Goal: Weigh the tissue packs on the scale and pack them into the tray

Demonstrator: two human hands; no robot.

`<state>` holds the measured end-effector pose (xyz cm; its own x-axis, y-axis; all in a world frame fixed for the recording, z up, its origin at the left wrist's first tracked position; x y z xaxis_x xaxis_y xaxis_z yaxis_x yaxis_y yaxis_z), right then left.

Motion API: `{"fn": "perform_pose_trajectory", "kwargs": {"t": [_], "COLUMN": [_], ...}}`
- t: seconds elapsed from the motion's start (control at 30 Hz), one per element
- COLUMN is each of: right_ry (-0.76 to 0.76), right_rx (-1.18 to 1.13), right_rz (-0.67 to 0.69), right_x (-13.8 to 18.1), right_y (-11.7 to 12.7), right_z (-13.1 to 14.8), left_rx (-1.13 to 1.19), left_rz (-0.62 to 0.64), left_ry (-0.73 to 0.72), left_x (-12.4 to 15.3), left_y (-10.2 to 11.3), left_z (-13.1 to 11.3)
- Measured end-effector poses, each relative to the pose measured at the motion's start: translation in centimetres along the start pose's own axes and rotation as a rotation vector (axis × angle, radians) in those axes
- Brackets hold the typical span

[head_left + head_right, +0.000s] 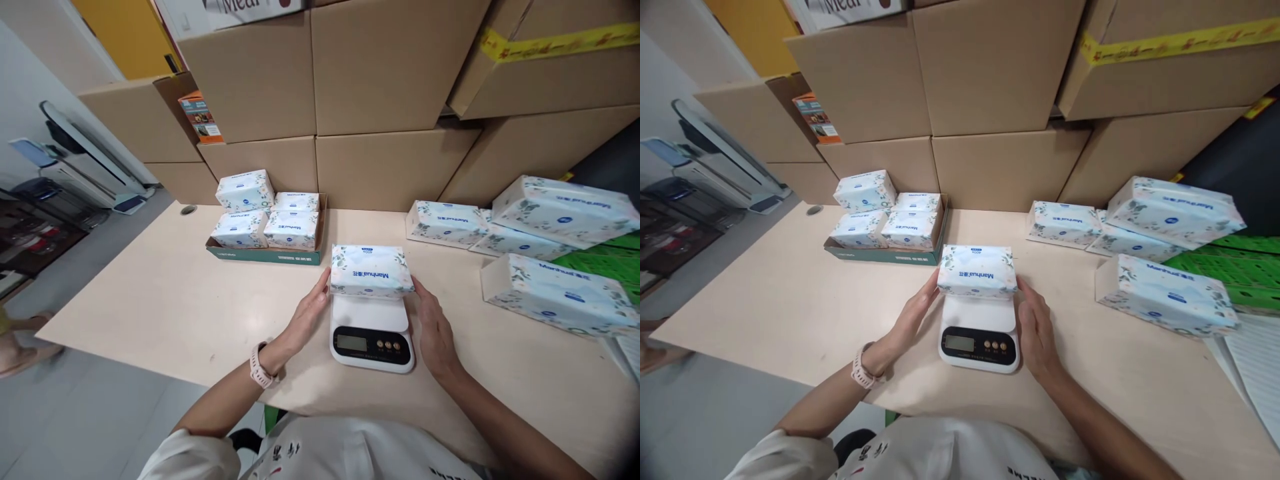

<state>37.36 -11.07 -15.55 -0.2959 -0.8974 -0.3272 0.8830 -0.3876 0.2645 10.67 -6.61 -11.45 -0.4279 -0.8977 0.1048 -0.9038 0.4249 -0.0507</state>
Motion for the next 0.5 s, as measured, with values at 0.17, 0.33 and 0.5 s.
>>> {"fn": "perform_pose_trajectory", "kwargs": {"t": [0.17,0.33,0.5], "right_ry": [-0.006,-0.018,0.065], "right_rx": [0.031,0.137,0.191], "right_rz": [-0.003,0.069,0.201], "right_x": [-0.2,-0.4,-2.3], "right_y": [0.0,-0.6,-2.1], "right_z": [0.0,0.4,3.8], "left_rx": [0.004,-0.018,-0.045], "left_rz": [-0.021,0.008,0.016], "left_ry": [0.02,0.009,-0.047], "left_x": [-0.1,-0.1,-0.9], "left_y": [0.3,-0.1,-0.2], "left_z": [0.1,0.2,-2.1]}}
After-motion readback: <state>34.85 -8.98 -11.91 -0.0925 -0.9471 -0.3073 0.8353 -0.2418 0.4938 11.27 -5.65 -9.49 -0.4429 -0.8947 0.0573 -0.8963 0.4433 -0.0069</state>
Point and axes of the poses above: each hand's wrist, its own x-axis away from the middle knuckle, its own y-axis out of the back of the hand, z = x × y, the point moved 8 cm from there along -x, towards the middle knuckle, and after that the axes turned 6 degrees about y, right-handed, at the moved point
